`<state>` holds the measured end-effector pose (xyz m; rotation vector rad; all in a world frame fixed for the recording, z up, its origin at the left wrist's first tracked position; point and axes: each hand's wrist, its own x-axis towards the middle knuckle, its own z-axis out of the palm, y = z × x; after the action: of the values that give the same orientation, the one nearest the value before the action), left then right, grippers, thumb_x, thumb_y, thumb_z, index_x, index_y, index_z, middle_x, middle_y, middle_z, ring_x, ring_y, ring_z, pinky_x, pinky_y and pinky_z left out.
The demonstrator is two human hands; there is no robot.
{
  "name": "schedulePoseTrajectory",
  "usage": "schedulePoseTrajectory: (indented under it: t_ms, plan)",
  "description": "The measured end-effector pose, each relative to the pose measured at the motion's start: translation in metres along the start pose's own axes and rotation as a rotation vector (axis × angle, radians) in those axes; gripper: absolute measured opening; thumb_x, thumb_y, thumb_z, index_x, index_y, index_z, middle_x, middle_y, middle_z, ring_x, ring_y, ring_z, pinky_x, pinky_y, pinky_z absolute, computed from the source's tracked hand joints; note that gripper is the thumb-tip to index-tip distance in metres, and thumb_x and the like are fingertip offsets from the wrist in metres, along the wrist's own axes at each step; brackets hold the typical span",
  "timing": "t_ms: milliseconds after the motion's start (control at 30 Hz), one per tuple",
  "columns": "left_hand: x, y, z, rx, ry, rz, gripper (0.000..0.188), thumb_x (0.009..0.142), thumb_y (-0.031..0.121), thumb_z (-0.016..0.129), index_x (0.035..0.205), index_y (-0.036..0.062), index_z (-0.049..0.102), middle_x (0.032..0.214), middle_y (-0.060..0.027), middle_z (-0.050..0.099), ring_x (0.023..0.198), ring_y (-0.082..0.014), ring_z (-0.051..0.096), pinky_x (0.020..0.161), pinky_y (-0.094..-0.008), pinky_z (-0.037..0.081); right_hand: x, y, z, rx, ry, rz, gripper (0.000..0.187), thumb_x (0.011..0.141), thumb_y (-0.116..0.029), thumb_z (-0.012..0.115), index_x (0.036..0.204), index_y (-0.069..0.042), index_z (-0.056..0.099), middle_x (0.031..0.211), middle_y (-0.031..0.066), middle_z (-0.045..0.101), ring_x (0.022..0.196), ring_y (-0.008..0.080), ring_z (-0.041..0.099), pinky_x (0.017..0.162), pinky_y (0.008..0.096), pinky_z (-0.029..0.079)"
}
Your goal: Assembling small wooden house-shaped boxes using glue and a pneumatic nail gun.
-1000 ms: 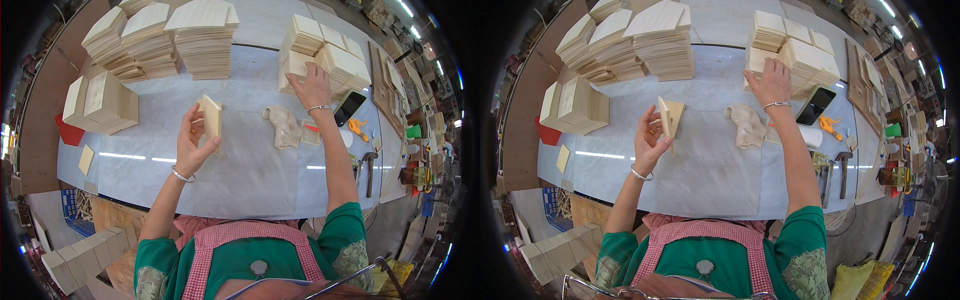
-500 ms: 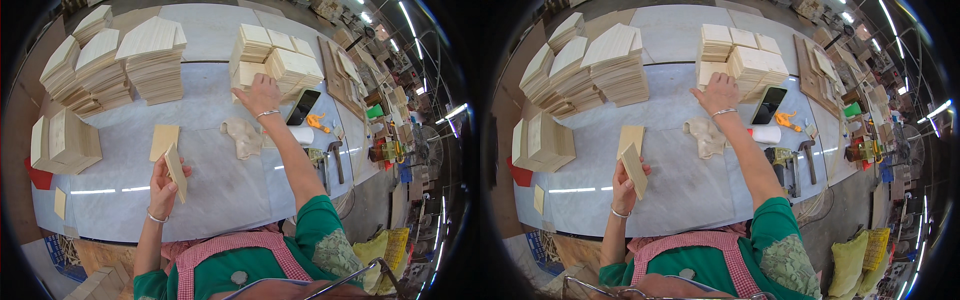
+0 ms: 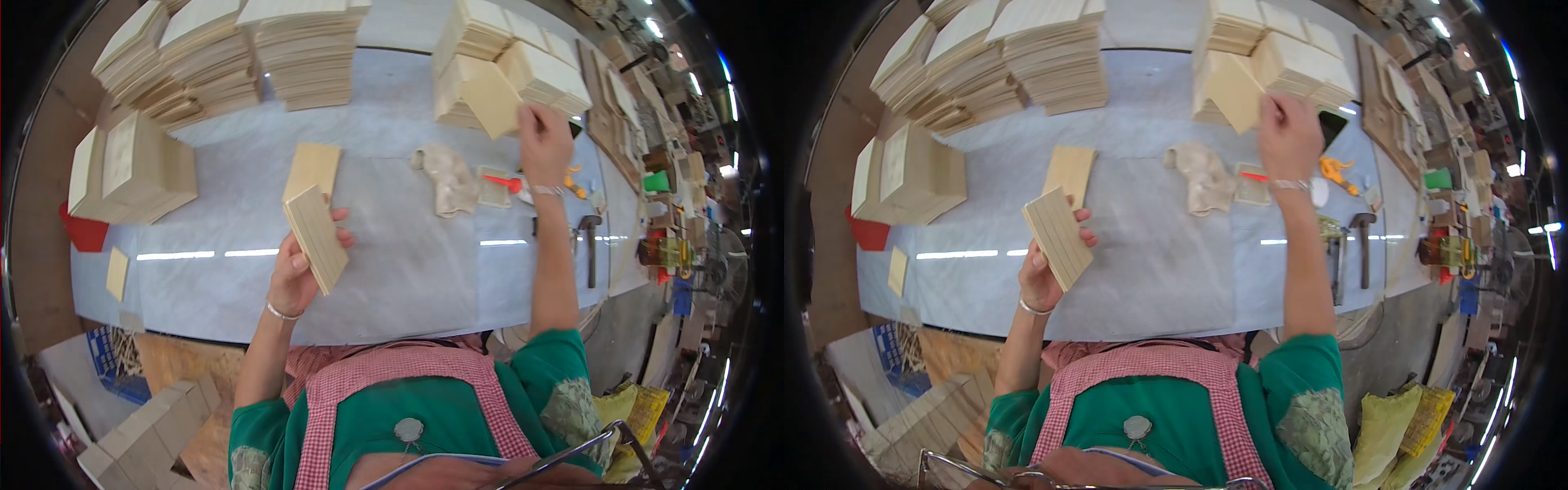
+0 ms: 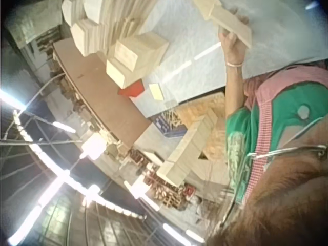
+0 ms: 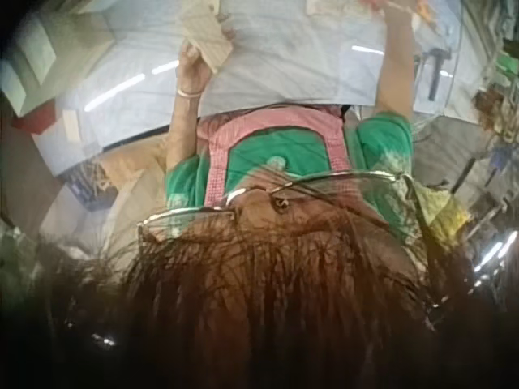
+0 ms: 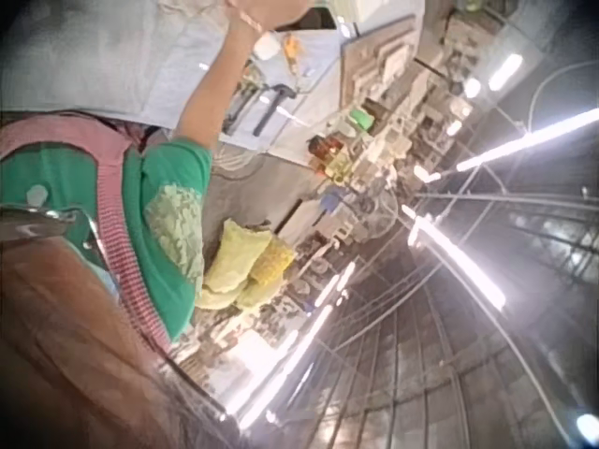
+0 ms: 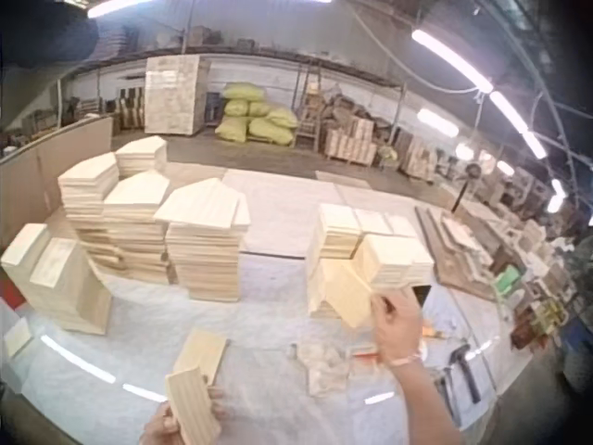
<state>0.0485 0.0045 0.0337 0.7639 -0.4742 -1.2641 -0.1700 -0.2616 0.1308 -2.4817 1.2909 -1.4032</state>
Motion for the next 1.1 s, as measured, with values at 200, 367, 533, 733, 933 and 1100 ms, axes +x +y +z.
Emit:
schedulePoseTrajectory:
  t_ms: [200,367,533,733,933,1100]
  plan:
    - [0.004,-0.016,-0.007,-0.402,-0.303,-0.061,0.096,0.07,0.037,0.069,0.144,-0.0015,0.021,0.127,-0.0214,0.049,0.106,-0.0259,0.059,0.096,-0.0368,0.044,-0.132,-0.003,-0.025,0.224,-0.556,0.095,0.013,0.081,-0.008,0.061,0.093,-0.002,0.062,0.079,0.0106,0.06,0.063,0.0216,0.059,0.057,0.0304,0.047]
    - [0.002,-0.019,0.01,-0.038,-0.028,-0.065,0.077,0.073,0.022,0.076,0.135,-0.001,0.036,0.113,-0.0104,0.057,0.097,-0.0181,0.06,0.085,-0.0312,0.048,-0.153,-0.016,-0.05,0.194,-0.786,0.172,0.022,0.078,-0.008,0.06,0.099,-0.003,0.058,0.077,0.0128,0.061,0.064,0.0261,0.061,0.057,0.0327,0.048]
    - [0.011,-0.042,0.018,0.404,0.006,0.033,0.023,0.082,0.002,0.068,0.103,0.0002,0.061,0.096,-0.0024,0.058,0.087,-0.0113,0.055,0.078,-0.0244,0.047,-0.157,0.008,-0.056,0.393,-1.019,0.722,0.018,0.081,-0.014,0.064,0.091,0.001,0.061,0.063,0.006,0.059,0.057,0.0147,0.057,0.055,0.0297,0.046]
    - [0.025,-0.074,0.028,0.635,-0.078,0.178,0.017,0.083,0.001,0.067,0.099,-0.0001,0.062,0.096,-0.003,0.059,0.086,-0.0102,0.054,0.076,-0.022,0.045,-0.129,0.007,-0.048,1.015,-0.332,1.044,0.015,0.082,-0.012,0.064,0.085,0.002,0.064,0.079,0.0003,0.061,0.078,0.0088,0.056,0.073,0.025,0.044]
    - [0.031,-0.092,0.039,0.545,0.017,0.206,0.016,0.084,0.0,0.066,0.1,-0.0012,0.062,0.096,-0.002,0.06,0.085,-0.0089,0.054,0.076,-0.0222,0.045,-0.109,-0.034,-0.013,1.246,-0.416,0.964,0.011,0.079,-0.01,0.066,0.08,0.001,0.066,0.083,0.0002,0.06,0.078,0.0071,0.051,0.076,0.0214,0.038]
    - [0.026,-0.095,0.037,0.552,0.041,0.163,0.023,0.084,0.001,0.066,0.106,-0.0017,0.061,0.1,-0.0027,0.062,0.09,-0.0087,0.055,0.079,-0.0229,0.045,-0.108,-0.048,0.004,1.239,-0.574,0.926,0.015,0.08,-0.008,0.065,0.09,0.003,0.067,0.092,0.0029,0.064,0.088,0.0101,0.055,0.08,0.0245,0.039]
